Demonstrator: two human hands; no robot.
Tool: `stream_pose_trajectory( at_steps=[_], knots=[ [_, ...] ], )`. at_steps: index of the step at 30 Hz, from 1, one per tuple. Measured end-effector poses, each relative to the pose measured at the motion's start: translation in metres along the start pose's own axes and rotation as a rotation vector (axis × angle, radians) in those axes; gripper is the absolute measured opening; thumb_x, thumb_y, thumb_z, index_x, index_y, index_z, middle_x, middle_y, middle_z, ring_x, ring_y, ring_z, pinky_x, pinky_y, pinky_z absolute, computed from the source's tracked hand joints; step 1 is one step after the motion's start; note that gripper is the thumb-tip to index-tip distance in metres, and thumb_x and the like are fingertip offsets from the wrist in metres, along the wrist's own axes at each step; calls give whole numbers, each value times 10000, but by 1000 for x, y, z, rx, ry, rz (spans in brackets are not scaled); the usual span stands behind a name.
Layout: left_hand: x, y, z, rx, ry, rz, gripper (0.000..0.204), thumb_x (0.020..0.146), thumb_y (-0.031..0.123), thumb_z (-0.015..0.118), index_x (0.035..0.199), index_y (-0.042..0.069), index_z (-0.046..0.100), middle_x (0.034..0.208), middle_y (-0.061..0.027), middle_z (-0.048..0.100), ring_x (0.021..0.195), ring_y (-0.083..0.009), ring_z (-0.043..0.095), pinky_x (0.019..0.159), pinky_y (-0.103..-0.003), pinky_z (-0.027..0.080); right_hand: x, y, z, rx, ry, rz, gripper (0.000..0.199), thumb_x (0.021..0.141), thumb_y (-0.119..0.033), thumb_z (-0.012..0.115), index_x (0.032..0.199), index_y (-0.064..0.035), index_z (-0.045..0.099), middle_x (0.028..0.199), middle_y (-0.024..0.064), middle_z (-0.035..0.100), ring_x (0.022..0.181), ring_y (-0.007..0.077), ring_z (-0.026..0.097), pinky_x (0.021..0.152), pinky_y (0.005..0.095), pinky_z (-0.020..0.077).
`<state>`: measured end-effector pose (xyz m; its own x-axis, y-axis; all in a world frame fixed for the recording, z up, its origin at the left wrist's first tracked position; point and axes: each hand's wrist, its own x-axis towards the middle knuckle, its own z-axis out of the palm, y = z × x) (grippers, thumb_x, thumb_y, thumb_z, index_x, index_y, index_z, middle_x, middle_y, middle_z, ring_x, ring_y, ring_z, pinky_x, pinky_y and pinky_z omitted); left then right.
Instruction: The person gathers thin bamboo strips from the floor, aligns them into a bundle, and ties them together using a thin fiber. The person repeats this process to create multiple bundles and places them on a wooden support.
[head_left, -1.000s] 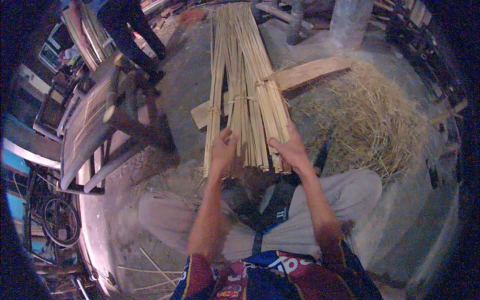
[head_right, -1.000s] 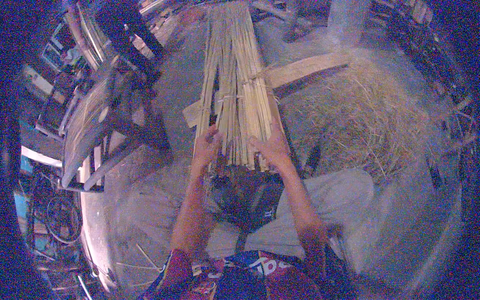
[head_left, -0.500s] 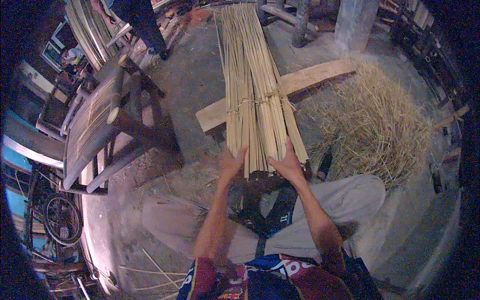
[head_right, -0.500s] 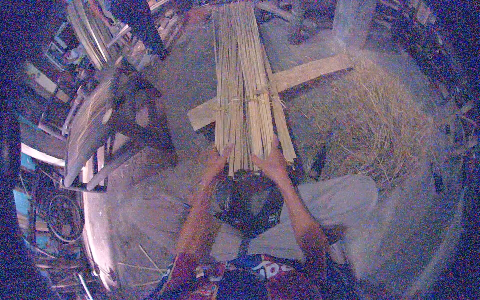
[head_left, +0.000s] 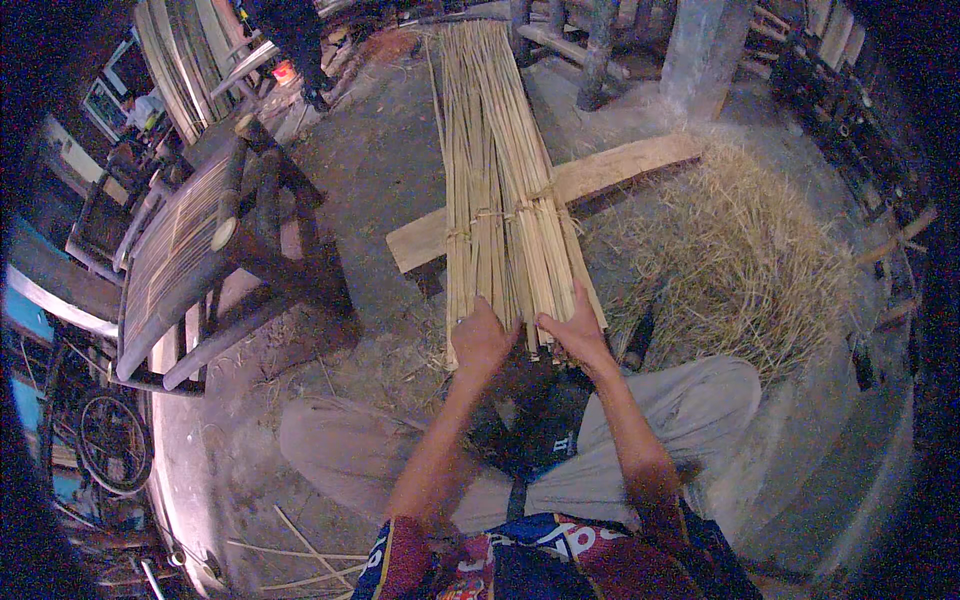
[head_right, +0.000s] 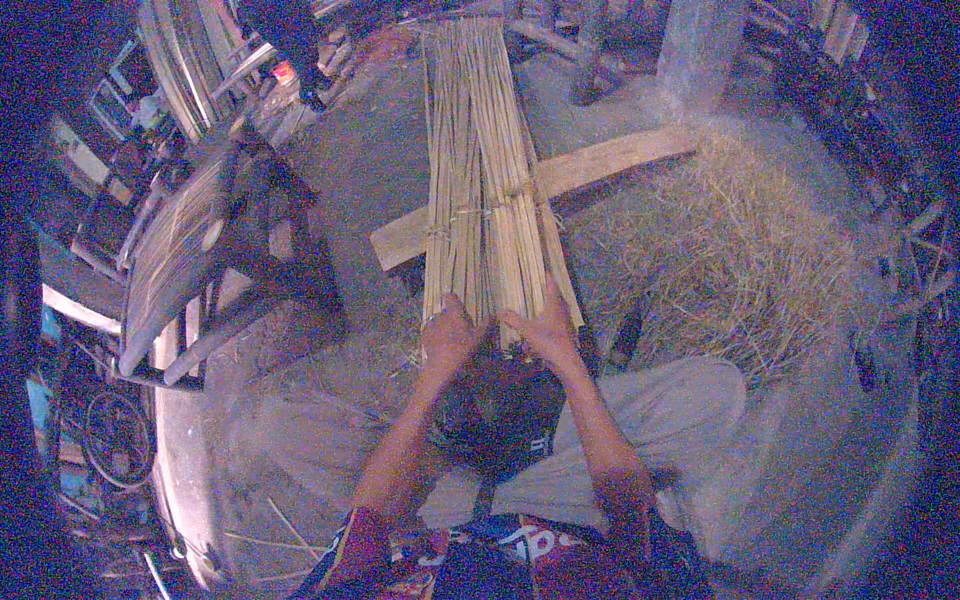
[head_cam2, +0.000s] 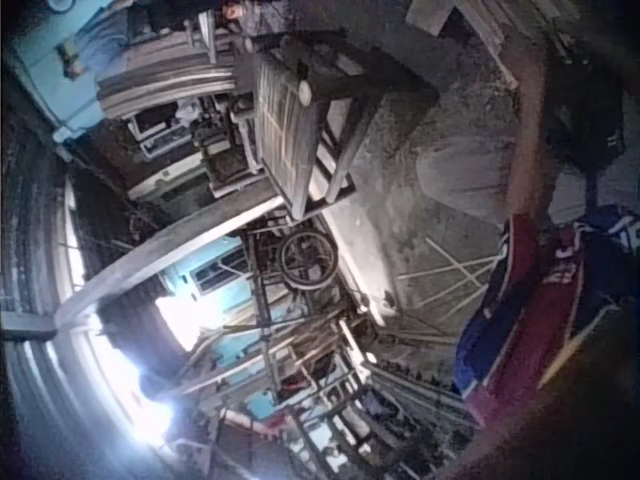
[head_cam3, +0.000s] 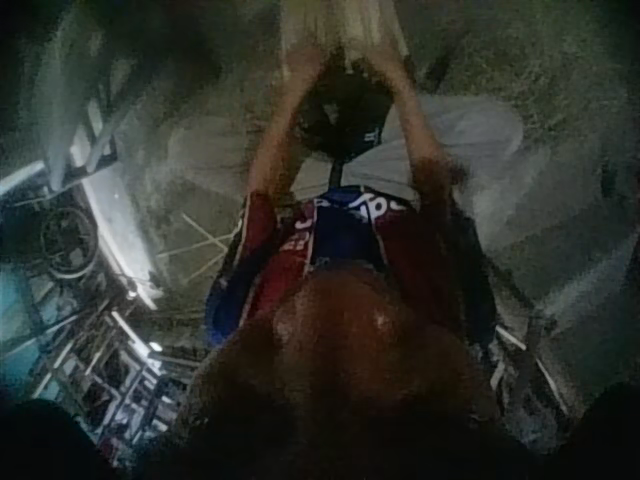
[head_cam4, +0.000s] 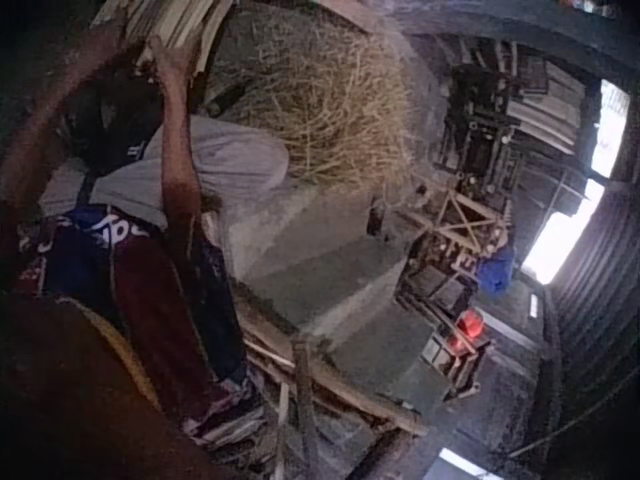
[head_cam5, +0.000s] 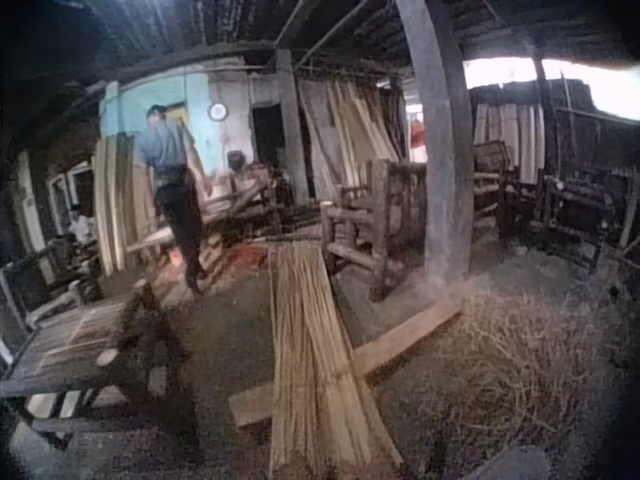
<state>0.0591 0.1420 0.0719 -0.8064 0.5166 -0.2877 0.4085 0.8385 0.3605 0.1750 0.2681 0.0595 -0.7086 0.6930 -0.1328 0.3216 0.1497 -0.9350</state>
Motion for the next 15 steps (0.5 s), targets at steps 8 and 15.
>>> stream_pose_trajectory(
  at_steps=[8, 15],
  knots=[
    [34, -48, -74, -690, -129, 188, 724, 762, 433, 742, 1251, -35, 486, 1067, -240, 665, 988, -385, 662, 895, -477, 506, 14, 25, -14, 164, 5, 27, 979, 726, -221, 798, 1483, 26, 228, 1220, 177, 593, 1035, 229, 617, 883, 314, 507],
    [46, -91, 38, -533, 156, 152, 634, 799, 454, 715, 1200, -1, 531, 1094, -232, 653, 1030, -388, 637, 890, -447, 494, 17, 49, 17, 3, 2, -11, 973, 720, -234, 799, 1473, 30, 243, 1230, 174, 582, 1038, 230, 610, 821, 321, 528]
  ],
)
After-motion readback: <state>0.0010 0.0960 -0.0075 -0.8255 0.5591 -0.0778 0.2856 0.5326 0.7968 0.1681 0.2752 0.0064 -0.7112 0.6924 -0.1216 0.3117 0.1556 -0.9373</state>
